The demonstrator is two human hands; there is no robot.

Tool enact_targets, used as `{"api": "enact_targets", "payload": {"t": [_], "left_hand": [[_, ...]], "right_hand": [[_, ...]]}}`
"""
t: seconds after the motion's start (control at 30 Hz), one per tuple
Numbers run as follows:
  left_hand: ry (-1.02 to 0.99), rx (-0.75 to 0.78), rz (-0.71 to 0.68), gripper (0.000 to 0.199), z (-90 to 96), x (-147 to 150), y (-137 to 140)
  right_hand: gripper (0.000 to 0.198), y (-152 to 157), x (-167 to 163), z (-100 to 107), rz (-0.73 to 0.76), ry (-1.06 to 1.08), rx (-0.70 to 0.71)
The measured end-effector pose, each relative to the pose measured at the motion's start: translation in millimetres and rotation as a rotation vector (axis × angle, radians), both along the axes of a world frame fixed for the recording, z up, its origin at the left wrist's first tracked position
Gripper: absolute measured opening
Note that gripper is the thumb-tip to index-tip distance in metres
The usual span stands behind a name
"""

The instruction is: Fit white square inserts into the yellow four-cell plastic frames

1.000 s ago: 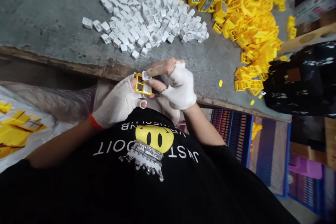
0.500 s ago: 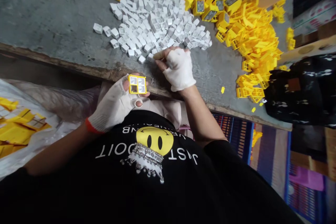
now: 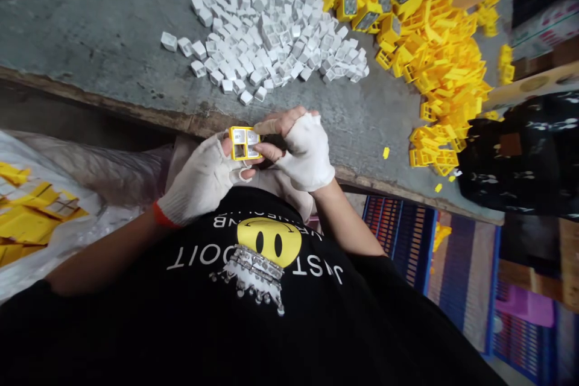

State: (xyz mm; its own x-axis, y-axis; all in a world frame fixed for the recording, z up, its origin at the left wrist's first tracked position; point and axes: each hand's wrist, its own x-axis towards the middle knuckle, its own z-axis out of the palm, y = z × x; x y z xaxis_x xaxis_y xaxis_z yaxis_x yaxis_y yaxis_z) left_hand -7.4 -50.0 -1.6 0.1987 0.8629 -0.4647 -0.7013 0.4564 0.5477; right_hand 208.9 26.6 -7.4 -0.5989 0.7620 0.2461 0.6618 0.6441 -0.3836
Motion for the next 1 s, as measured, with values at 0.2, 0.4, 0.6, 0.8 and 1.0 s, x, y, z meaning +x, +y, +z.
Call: {"api": "enact_targets", "payload": {"t": [0.2, 0.4, 0.6, 0.8, 1.0], "left_hand": [[0.059, 0.051, -0.021, 0.036, -6.9, 1.9, -0.6], [0.071, 0.01, -0.008, 0.03, -8.4, 2.1, -2.0], [0.044, -0.042, 0.037, 0.019, -12.1, 2.5, -2.1], [-0.054, -0.006, -0.061, 0.028, -16.5, -7.4, 0.3], [-0.045, 0.004, -0.193, 0.029, -24.6, -25.2, 1.5]], "right_hand": [[0.051, -6.8, 3.4, -8.0, -0.025, -0.153, 0.1], [0.042, -14.6, 3.8, -18.7, -0.032, -0.164, 0.225], [0.046, -16.9, 9.9, -20.1, 0.012, -0.129, 0.364], [0.05, 2.6, 30.3, 6.7, 0.331, -0.22, 0.159], [0.054, 14.1, 21.5, 34.7, 0.524, -0.314, -0.108]]}}
